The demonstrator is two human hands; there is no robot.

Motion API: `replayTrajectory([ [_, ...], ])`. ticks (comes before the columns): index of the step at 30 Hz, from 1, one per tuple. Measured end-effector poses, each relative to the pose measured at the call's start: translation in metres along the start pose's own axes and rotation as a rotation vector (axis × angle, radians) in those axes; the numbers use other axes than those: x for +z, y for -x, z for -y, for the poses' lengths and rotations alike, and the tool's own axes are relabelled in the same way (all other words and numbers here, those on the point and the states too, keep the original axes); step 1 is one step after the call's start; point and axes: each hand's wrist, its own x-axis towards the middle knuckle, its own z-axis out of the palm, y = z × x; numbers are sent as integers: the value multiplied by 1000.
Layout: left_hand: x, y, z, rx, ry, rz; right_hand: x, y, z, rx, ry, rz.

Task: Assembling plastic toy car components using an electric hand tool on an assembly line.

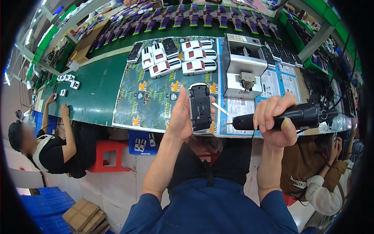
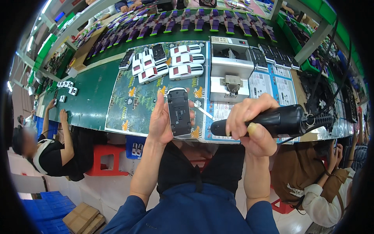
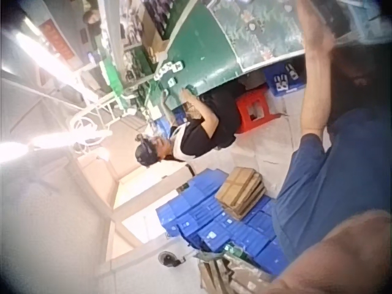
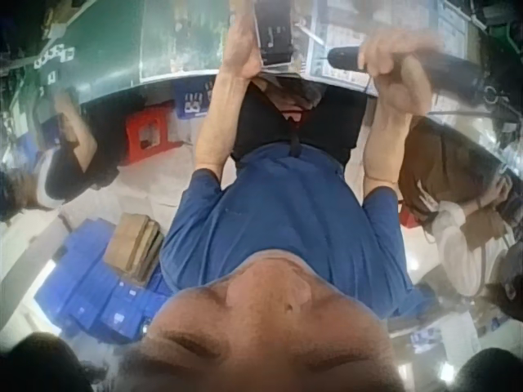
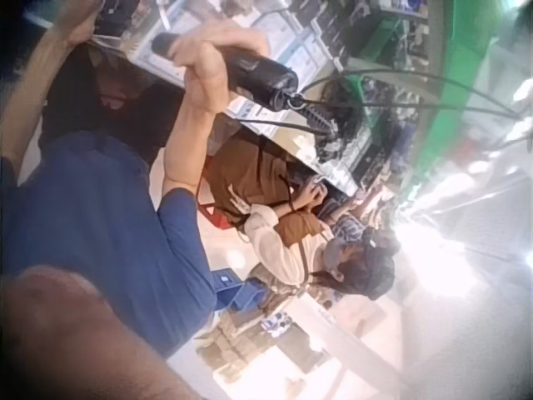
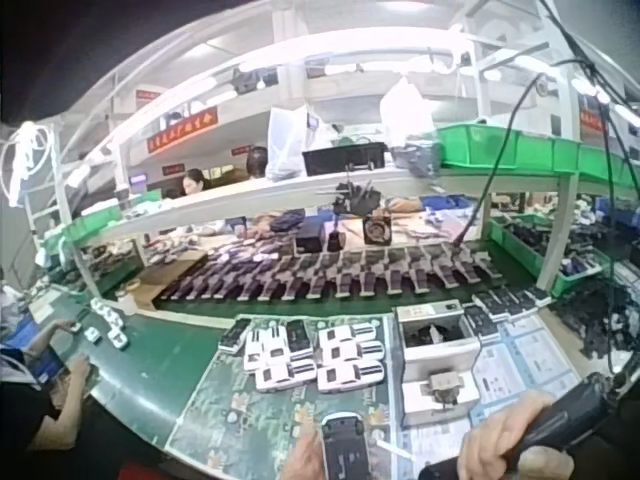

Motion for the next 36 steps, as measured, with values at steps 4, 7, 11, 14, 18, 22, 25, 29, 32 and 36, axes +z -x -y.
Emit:
replayTrajectory([
  [4,-27,1,-24,138,-553,-87,-2,2,-9,0,98,-18],
  [7,-54,-5,-47,665,-1668,-4,-4,14,-8,19,126,-99],
  [11,-92,7,-101,653,-2396,311,-20,21,3,-12,173,-91],
  [14,-123,46,-169,744,-2652,212,-23,16,4,16,159,-38],
  [18,-166,110,-224,583,-2667,-553,-21,13,0,26,175,-32],
  [22,-198,122,-219,671,-2307,-982,-25,7,-6,41,178,-49],
  [25,-199,120,-221,720,-2297,-1031,-27,7,-7,38,175,-85],
  [29,-196,130,-217,690,-2273,-1057,-25,13,-6,43,180,-85],
  [32,-194,136,-215,690,-2285,-1064,-25,19,3,41,189,-102],
  [36,-198,103,-210,909,-2279,-916,-42,37,32,-34,250,-54],
])
